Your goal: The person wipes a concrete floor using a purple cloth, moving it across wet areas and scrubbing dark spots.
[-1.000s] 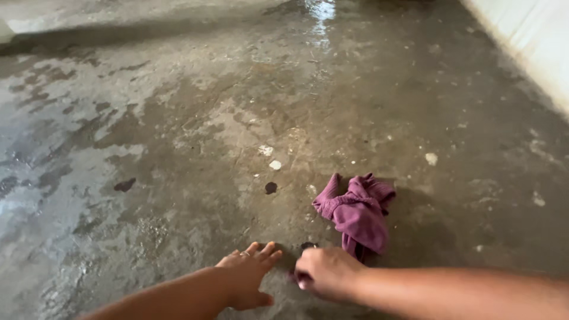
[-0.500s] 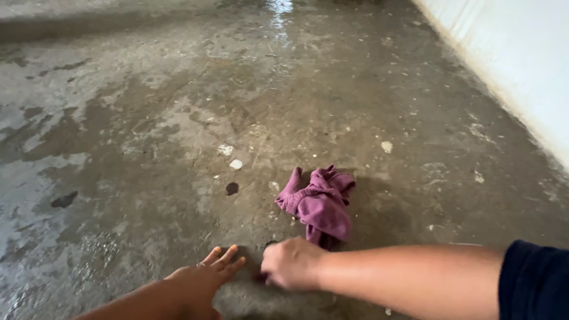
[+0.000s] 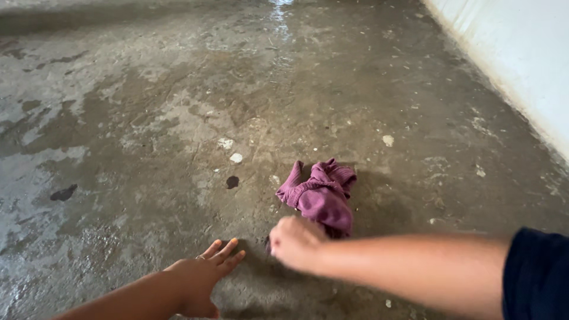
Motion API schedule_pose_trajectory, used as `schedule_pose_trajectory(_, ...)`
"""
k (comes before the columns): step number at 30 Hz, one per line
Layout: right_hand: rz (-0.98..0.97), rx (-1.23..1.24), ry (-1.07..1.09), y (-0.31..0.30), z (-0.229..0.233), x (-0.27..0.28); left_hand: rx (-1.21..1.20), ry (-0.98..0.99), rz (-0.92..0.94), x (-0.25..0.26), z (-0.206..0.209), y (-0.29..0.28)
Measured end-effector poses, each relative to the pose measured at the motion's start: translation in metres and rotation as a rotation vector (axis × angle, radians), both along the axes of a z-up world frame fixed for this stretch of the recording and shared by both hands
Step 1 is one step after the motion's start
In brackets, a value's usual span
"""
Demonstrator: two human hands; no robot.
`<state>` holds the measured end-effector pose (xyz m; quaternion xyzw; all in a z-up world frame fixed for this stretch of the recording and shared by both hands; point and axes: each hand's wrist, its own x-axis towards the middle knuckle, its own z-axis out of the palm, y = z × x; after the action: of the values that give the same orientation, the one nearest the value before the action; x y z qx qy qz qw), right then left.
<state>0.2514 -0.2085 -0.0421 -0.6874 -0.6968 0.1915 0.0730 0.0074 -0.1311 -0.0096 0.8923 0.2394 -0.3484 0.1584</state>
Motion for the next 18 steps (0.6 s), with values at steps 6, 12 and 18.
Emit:
schedule_pose_trajectory(6, 0.525, 0.485, 0.01, -0.003, 0.0, 0.025, 0.005, 0.028, -0.004, 0.0, -0.003, -0.004)
schedule_pose_trajectory(12, -0.087, 0.102, 0.026, 0.019, 0.024, 0.028, 0.027, 0.007, -0.021, -0.001, -0.008, -0.004)
schedule_pose_trajectory(18, 0.5, 0.188, 0.046, -0.015, 0.0, -0.008, 0.057, 0.075, -0.014, 0.005, 0.006, -0.014)
